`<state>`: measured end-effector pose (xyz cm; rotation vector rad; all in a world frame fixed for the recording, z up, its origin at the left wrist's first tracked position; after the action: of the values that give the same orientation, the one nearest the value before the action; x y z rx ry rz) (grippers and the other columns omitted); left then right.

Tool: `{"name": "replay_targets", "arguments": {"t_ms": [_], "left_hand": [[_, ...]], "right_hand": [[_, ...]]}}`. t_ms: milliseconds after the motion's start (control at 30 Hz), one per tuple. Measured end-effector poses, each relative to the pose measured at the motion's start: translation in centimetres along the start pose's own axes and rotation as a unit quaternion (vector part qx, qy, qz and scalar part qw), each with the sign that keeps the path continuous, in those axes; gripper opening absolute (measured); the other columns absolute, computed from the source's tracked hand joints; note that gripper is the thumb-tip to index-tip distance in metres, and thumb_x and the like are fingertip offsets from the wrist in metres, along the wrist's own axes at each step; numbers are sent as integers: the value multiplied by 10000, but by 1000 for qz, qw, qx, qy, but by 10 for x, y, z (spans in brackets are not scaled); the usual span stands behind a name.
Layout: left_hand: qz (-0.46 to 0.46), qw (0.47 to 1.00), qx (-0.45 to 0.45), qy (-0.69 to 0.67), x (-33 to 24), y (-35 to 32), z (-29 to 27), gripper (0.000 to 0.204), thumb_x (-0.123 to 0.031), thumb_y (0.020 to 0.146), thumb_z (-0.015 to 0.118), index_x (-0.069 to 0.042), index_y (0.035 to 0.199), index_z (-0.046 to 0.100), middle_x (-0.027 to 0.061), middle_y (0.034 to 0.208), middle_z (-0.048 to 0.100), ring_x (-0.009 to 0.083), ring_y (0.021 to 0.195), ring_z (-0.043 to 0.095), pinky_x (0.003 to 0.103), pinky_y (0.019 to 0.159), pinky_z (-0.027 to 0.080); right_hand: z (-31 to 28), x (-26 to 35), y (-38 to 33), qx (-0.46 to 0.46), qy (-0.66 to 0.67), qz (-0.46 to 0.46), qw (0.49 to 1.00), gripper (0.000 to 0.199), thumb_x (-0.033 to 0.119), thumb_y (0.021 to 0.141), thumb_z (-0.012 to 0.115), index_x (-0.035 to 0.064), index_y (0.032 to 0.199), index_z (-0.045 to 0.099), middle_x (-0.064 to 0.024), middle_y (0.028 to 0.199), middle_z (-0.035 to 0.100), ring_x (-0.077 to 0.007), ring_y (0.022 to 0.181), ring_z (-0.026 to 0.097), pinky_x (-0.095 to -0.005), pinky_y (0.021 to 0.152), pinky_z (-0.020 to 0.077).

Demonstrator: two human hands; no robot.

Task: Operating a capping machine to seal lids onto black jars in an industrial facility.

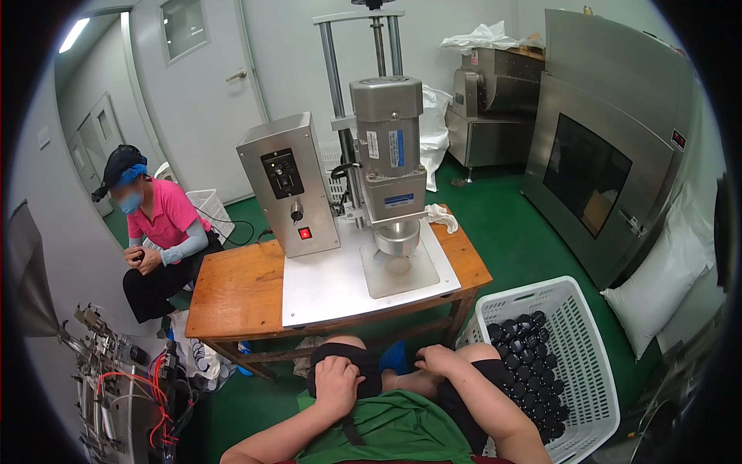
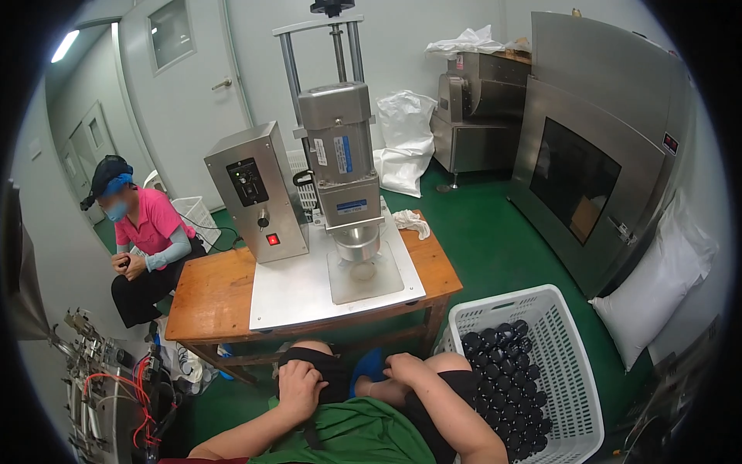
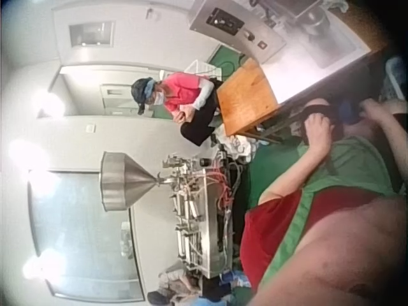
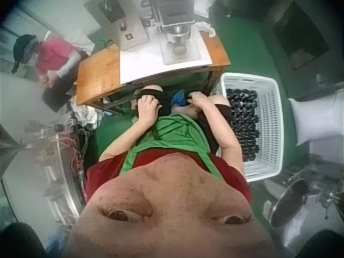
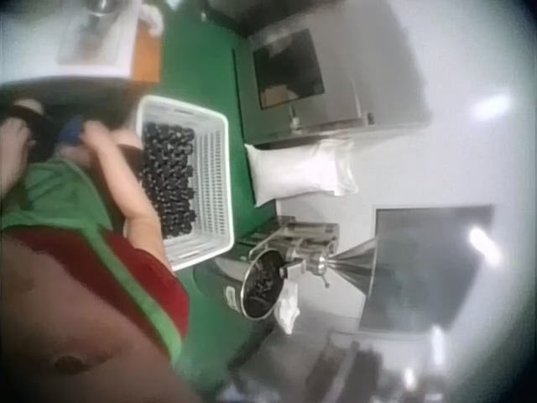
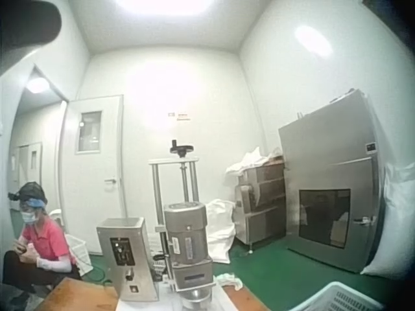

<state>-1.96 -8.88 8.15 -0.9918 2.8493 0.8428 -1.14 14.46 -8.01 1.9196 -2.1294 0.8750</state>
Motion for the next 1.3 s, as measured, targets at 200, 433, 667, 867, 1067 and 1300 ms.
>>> {"name": "replay_targets", "arguments": {"t_ms": [200,433,667,867,1067,1300], "left_hand": [[44,987,151,21,-15,-21,22,203,-289,824,669,-110,834,573,46,728,596,238,721,593,395,678,407],[50,975,203,-81,-23,-38,9,219,-258,872,657,-66,826,563,101,665,635,292,631,659,415,578,507],[27,980,153,-121,-20,-11,21,221,-261,810,721,-95,735,596,64,677,639,265,624,653,383,566,510],[41,993,64,-92,-23,-9,14,186,-229,786,728,-118,716,597,29,622,581,219,568,609,363,531,466],[-3,977,22,-212,-7,-4,-9,72,-130,797,721,-99,807,657,51,725,607,245,668,612,356,611,485],[-194,930,-299,-85,173,13,-97,682,-26,748,734,9,1344,406,222,1342,462,381,1202,470,433,948,422]], "right_hand": [[-2,3,-2,-7,-2,-11,1000,412,338,885,645,67,1195,661,-195,1139,673,-371,1076,633,-449,929,506],[-2,7,-5,-2,-13,-11,1000,372,337,890,644,74,1152,676,-178,1120,682,-358,1074,637,-456,913,511],[0,5,-5,28,-12,11,999,374,329,900,631,76,1173,663,-179,1128,679,-360,1091,627,-463,922,505],[-6,9,-9,11,-6,-7,1000,405,330,886,646,53,1180,663,-206,1108,679,-386,1063,632,-455,921,509],[-12,13,-12,4,-5,-5,1000,364,279,866,662,31,1133,679,-224,1092,678,-388,1049,636,-458,920,511],[-18,20,-16,6,9,4,1000,356,239,861,680,27,1148,679,-227,1086,681,-382,1063,636,-446,925,512]]}}
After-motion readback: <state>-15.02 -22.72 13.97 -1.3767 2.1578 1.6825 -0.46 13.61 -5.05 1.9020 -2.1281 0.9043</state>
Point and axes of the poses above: each hand's wrist, its own y-axis towards the middle knuckle, its own z-axis out of the palm, x = y × z, the point moved 8 cm from there along y, towards the middle knuckle
